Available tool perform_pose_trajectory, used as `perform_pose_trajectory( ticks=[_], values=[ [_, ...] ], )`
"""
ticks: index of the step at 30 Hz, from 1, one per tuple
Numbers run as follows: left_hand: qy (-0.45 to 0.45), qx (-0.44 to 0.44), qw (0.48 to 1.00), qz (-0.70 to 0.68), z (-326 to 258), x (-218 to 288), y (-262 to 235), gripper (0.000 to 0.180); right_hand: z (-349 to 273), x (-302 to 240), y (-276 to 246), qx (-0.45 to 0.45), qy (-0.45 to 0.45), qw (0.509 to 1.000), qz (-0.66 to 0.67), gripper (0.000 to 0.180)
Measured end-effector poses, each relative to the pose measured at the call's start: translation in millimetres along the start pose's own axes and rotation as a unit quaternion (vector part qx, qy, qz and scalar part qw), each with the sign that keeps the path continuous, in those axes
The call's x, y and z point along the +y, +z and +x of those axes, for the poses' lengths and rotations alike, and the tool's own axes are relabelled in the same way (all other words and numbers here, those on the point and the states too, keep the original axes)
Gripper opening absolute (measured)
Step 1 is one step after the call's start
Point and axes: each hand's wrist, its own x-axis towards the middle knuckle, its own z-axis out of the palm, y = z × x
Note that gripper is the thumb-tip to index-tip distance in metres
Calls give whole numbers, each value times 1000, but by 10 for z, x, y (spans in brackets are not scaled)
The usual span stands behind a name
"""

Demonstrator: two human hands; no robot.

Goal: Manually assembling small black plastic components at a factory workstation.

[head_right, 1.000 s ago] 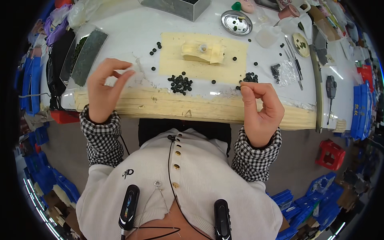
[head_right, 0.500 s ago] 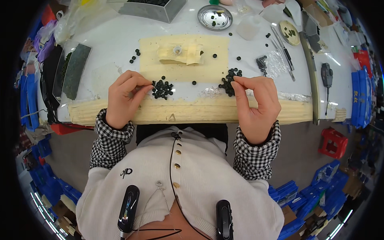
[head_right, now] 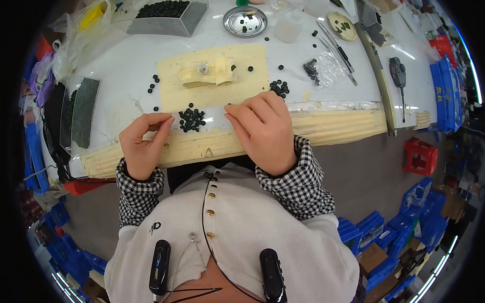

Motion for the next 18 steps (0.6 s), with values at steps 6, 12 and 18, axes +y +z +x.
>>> perform_pose_trajectory(
  ticks=[6,12,18],
  values=[
    [-7,-10,996,-88,-46,-62,-39,10,56,173,-119,58,61,996,-40,14],
    [-75,-1,985,-152,-70,-44,-6,10,97,422,-339,84,113,982,-128,8],
    [-44,-4,988,-148,-74,-44,-17,10,211,534,-296,39,117,978,-165,9]
  ],
)
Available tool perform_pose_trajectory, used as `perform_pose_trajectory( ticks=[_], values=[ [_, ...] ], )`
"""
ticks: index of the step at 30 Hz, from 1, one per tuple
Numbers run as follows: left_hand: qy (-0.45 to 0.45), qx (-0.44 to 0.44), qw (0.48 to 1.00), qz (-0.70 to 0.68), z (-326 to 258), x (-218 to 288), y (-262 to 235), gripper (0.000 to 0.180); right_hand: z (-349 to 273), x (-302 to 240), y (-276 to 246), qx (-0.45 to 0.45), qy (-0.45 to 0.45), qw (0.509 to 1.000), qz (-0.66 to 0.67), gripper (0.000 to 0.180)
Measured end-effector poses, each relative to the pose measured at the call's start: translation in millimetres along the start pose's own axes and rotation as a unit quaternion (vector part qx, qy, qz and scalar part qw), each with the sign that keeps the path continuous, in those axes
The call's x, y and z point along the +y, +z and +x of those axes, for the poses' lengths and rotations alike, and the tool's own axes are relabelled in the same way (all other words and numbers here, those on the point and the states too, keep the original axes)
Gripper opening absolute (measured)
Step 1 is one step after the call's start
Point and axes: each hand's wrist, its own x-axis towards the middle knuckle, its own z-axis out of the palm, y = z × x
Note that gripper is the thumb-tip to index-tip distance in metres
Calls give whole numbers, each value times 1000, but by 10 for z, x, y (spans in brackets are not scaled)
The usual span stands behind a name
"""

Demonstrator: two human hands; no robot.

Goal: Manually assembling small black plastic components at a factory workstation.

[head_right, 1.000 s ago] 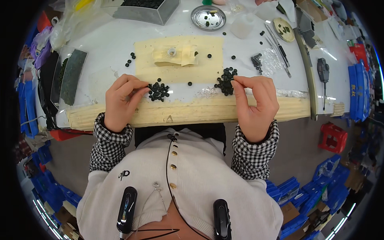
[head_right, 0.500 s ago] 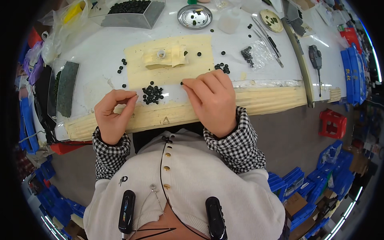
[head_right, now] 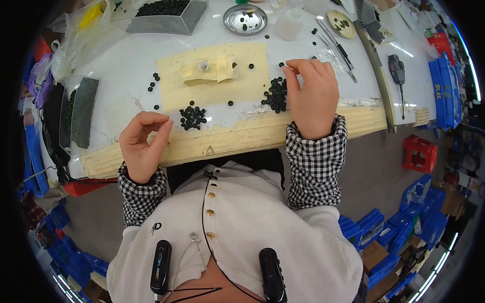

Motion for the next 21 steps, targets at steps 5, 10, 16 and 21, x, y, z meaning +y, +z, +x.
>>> perform_pose_trajectory(
  ticks=[5,10,16,21],
  values=[
    [14,10,1000,3,-2,-17,6,10,55,42,119,-38,0,999,17,10],
    [36,21,999,3,8,-33,15,11,69,25,114,-58,26,997,50,13],
    [53,15,998,19,29,-1,18,18,110,53,133,-66,10,995,68,17],
    [54,12,998,20,20,6,14,22,108,87,127,-73,2,995,68,18]
  ],
)
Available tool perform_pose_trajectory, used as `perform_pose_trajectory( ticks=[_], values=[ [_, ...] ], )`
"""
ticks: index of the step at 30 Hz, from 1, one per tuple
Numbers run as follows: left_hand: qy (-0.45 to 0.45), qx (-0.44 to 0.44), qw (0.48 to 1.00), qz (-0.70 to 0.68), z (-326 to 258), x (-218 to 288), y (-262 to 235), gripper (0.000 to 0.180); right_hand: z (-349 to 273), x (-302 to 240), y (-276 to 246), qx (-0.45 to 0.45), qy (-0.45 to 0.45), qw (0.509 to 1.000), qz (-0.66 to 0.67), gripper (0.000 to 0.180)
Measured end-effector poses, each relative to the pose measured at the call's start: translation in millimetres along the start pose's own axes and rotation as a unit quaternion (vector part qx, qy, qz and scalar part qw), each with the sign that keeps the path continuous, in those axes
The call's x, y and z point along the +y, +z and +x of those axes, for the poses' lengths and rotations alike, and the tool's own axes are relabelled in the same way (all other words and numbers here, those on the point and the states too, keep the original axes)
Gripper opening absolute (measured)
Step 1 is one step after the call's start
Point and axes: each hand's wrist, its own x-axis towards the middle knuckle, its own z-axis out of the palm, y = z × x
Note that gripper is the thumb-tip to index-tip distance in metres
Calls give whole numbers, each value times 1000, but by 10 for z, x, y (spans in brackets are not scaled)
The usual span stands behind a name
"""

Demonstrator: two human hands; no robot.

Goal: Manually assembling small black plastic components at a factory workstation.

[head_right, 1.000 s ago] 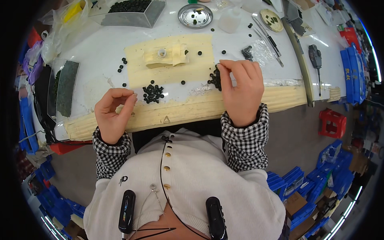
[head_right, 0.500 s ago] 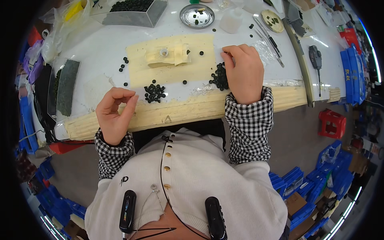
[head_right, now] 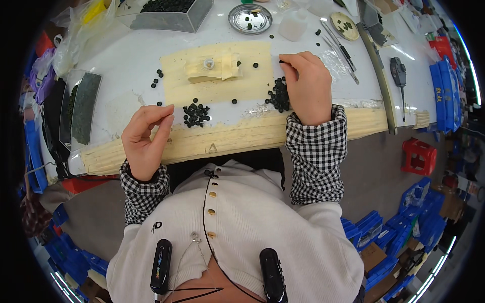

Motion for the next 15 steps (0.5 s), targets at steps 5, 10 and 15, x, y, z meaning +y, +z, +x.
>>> perform_pose_trajectory(
  ticks=[5,10,15],
  values=[
    [-5,1,1000,-9,-12,1,-11,21,1,-130,-65,-14,78,990,115,16],
    [-12,4,1000,-22,-25,-24,-8,21,-89,-333,-158,-54,136,899,412,16],
    [-15,-27,999,-24,-28,-47,-37,20,-140,-426,-153,-87,144,872,460,16]
  ],
)
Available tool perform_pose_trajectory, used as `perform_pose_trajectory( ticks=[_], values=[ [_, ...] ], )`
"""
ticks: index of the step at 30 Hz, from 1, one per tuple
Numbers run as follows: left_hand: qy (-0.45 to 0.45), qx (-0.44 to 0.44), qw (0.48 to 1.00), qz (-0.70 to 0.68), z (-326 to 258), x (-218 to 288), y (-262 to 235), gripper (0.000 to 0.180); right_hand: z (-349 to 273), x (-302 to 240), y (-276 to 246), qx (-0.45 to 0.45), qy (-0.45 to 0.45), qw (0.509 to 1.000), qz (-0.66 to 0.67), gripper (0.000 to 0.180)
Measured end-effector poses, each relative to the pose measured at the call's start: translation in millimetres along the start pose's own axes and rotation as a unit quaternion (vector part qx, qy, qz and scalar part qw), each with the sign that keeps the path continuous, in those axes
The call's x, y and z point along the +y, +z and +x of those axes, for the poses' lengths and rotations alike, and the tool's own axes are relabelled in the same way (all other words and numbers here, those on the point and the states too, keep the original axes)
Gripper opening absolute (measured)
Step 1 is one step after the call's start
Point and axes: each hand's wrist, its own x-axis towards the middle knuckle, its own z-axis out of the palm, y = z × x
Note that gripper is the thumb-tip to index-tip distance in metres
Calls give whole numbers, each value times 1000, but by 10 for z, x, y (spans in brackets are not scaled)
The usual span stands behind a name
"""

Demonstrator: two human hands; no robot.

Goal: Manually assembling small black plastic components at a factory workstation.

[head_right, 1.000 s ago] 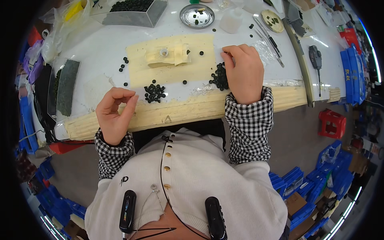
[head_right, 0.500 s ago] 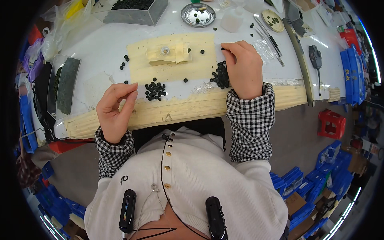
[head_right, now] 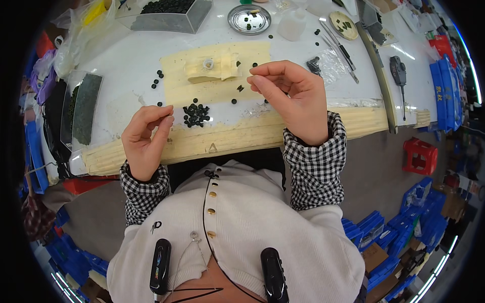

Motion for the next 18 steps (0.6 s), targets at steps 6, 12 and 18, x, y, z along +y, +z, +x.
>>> perform_pose_trajectory(
  ticks=[6,12,18],
  values=[
    [19,26,999,44,17,35,39,20,-32,75,42,2,-80,978,-194,13],
    [31,22,997,69,25,47,43,19,-285,16,83,-113,-204,936,-263,17],
    [5,46,997,55,-42,-6,-13,18,-1509,900,-466,249,68,965,-50,35]
  ],
)
